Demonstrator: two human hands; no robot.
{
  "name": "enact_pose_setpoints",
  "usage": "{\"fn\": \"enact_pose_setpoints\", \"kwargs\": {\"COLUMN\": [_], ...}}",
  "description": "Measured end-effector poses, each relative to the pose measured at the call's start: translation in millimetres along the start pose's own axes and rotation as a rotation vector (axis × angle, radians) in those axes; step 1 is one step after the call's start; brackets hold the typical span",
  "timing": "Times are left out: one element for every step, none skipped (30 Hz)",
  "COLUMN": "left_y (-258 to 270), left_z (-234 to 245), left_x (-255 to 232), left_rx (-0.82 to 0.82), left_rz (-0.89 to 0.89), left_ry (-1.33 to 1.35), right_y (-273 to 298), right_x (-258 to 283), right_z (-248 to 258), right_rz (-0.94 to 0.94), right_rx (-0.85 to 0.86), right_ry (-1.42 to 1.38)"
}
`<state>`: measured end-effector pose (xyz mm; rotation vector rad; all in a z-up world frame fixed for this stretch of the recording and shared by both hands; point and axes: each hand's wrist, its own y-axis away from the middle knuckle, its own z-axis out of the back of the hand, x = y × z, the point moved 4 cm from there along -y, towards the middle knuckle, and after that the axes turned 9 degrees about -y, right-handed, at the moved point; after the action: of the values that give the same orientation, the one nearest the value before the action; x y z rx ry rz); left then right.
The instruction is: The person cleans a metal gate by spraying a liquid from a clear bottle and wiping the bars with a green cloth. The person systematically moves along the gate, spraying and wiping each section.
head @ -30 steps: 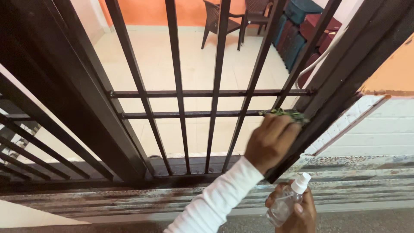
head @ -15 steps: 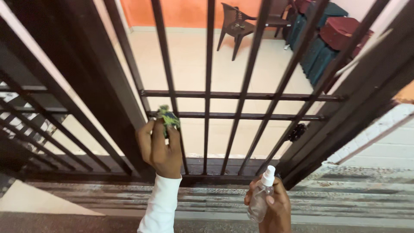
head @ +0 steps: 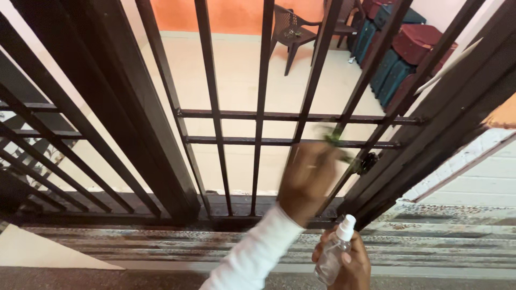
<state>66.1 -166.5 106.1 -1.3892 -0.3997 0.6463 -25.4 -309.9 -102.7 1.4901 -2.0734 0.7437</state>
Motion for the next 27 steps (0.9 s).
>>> {"fn": "enact_pose_setpoints", "kwargs": {"left_y": [-7.4,-14.0,-19.7,-24.5,-26.8,-28.5,-30.7,-31.7,-30.0,-26.2,-23.0,-20.0,-16.7,-14.2,-13.1,-11.3,-7.1,-3.8,-2.9,-1.5,-0.3,0.0,1.5,1.5,1.1,1.9,-1.8], "left_z": [-13.7,-25.6,-34.8,-43.7,-50.6,-56.8,-62.5,-66.3,-63.5,-55.3,-45.3,-33.2,-19.6,-5.6,10.0,28.9,50.5,69.5,84.7,98.6,110.4,121.6,131.2,135.3,137.3,138.9,134.9], "left_x": [-17.8,-33.6,-45.6,-55.7,-63.2,-65.1,-63.6,-63.2,-58.2,-48.0,-36.9,-29.6,-22.9,-12.6,1.3,17.2,31.7,44.5,57.3,67.8,77.1,87.1,94.9,104.2,112.5,117.8,116.3], "left_rx": [0.037,0.075,0.079,0.083,0.089,0.109,0.128,0.147,0.143,0.139,0.136,0.097,0.055,0.031,0.008,-0.021,-0.045,-0.091,-0.144,-0.205,-0.265,-0.343,-0.415,-0.44,-0.465,-0.489,-0.463], "left_rz": [-0.05,-0.099,-0.13,-0.161,-0.19,-0.195,-0.204,-0.214,-0.192,-0.169,-0.147,-0.15,-0.146,-0.093,-0.043,0.007,0.061,0.133,0.199,0.247,0.293,0.336,0.384,0.444,0.506,0.567,0.53], "left_ry": [0.085,0.17,0.135,0.101,0.068,0.041,0.013,-0.015,0.014,0.042,0.067,0.036,0.002,0.001,-0.006,-0.051,-0.099,-0.132,-0.16,-0.162,-0.16,-0.227,-0.296,-0.23,-0.162,-0.093,-0.111], "right_y": [1.4,2.8,4.1,5.2,7.0,7.8,6.8,6.0,4.9,4.2,4.0,5.2,5.3,4.0,0.8,-1.5,0.1,1.3,-2.0,-4.7,-6.7,-8.9,-7.1,-5.4,-3.6,-3.0,-5.3], "right_x": [1.9,4.6,9.1,13.1,16.5,19.0,20.1,21.0,21.0,21.0,18.8,16.1,15.2,13.3,8.1,2.9,-3.4,-10.4,-14.7,-16.9,-18.2,-19.9,-21.3,-22.7,-20.8,-17.5,-15.3], "right_z": [5.2,12.4,20.7,29.4,37.9,45.9,52.6,59.1,63.4,65.6,66.2,65.1,63.5,58.9,52.5,46.0,40.9,35.3,29.4,22.4,14.9,6.7,1.5,-4.0,-8.4,-14.7,-21.4], "right_rz": [0.012,0.015,0.019,0.023,0.048,0.073,0.1,0.123,0.145,0.166,0.145,0.124,0.098,0.075,0.05,0.024,0.015,0.006,0.006,-0.028,-0.059,-0.09,-0.089,-0.088,-0.086,-0.078,-0.062], "right_rx": [0.03,0.035,0.039,0.043,0.055,0.068,0.083,0.067,0.052,0.037,-0.001,-0.04,-0.074,-0.052,-0.027,-0.003,-0.013,-0.024,-0.029,0.008,0.043,0.077,0.034,-0.009,-0.055,-0.039,-0.02], "right_ry": [-0.015,-0.014,-0.012,-0.009,-0.029,-0.048,-0.069,-0.053,-0.038,-0.023,-0.001,0.02,0.049,0.016,-0.021,-0.059,-0.04,-0.02,-0.002,-0.003,-0.006,-0.009,0.035,0.08,0.128,0.118,0.104]}}
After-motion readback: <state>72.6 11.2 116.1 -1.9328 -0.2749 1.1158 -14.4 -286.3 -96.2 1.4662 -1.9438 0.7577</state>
